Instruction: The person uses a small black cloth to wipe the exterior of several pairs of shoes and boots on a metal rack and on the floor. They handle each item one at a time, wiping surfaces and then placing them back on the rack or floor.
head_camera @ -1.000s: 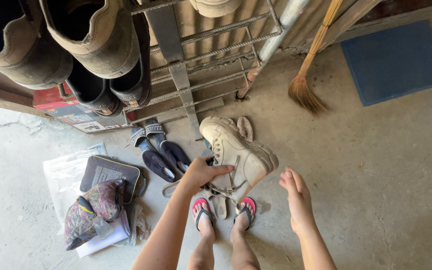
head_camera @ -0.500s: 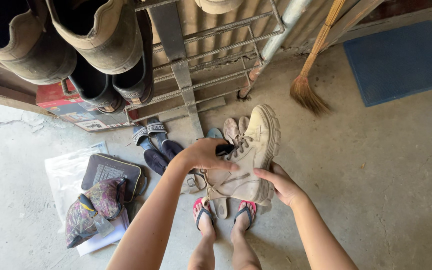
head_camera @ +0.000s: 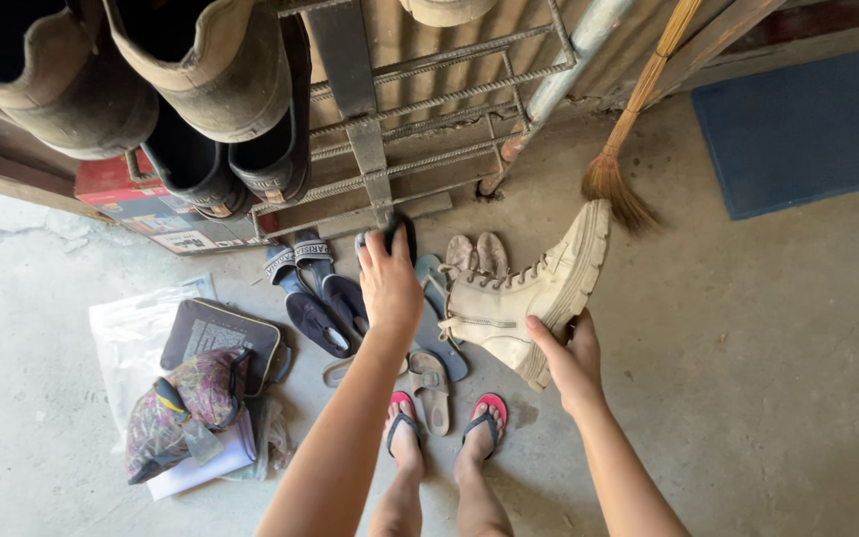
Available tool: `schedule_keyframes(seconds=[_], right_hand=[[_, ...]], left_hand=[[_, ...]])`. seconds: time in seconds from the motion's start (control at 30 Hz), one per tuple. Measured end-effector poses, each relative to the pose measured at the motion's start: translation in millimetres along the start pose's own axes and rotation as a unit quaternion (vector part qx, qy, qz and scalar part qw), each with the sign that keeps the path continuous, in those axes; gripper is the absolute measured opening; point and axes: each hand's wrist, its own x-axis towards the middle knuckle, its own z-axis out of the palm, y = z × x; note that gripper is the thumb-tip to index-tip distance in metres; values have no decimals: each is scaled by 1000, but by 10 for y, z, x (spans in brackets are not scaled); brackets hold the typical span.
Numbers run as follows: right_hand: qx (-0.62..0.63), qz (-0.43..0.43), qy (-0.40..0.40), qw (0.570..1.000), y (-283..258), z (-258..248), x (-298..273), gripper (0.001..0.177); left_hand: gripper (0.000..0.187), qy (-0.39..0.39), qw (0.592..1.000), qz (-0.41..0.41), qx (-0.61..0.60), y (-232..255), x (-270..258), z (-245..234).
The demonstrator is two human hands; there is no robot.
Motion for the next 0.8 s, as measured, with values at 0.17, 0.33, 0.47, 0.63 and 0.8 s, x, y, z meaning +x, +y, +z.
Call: schedule_keyframes(seconds=[0.17,0.33,0.47,0.63,0.8], right_hand=[[-36,-89,40,995,132,72,64,68],[106,82,105,985,-19,-215,51,78],[152,280,157,935,109,-293,249,75],[294,253,30,921,202,-245,188,65],[351,338,59,871,-24,-99,91,57]], left_hand=[[52,-41,976,194,-89,294,-517,237],[52,-39,999,-21,29,-103,-123,-44],[56,90,957,264,-80,344,-607,18],[46,-174,938,286,91,106,-459,117],[49,123,960,248,-46,93,-352,3]])
